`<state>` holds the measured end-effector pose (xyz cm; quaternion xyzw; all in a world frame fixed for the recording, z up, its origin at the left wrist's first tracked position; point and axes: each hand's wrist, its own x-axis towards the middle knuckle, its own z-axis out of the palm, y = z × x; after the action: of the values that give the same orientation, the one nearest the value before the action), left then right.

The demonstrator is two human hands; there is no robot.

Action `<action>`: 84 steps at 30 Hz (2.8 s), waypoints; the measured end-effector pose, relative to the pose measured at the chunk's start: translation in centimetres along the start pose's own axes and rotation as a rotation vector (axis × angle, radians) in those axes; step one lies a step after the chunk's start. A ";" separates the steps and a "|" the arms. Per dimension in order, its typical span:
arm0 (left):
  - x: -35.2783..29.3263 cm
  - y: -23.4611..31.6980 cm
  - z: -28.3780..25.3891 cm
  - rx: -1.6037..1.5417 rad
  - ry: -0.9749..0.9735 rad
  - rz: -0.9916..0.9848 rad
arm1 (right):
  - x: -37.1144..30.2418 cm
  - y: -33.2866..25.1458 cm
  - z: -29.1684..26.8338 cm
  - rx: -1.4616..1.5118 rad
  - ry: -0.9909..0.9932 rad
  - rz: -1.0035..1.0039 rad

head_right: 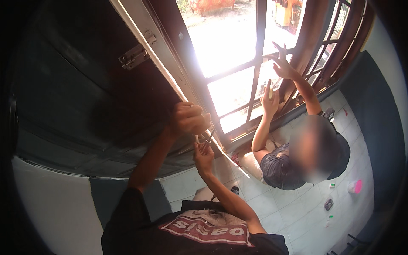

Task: The person uses a screwdriver to tighten screws on a door hinge. They adjust the hinge and continue working on it while another person is visible in the background.

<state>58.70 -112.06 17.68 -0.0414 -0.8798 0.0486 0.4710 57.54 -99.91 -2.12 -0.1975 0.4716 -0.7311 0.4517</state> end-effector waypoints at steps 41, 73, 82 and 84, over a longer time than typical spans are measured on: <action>10.3 -4.8 -0.7 -0.956 0.047 -0.252 | -3.5 -24.2 -1.1 -0.320 0.095 -0.606; 17.2 -11.7 -1.9 -1.568 0.193 -0.516 | 1.4 -34.3 11.1 -1.080 -0.038 -0.954; 14.2 -12.3 -0.7 -1.822 0.036 -0.474 | 1.6 -32.4 11.3 -1.006 0.025 -0.962; 13.5 -11.5 1.5 -1.998 0.053 -0.408 | 0.7 -33.0 11.9 -1.103 0.115 -0.954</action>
<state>49.69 -121.94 29.48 -0.2658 -0.4975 -0.7902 0.2396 50.04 -101.77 32.11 -0.5414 0.6570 -0.5137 -0.1065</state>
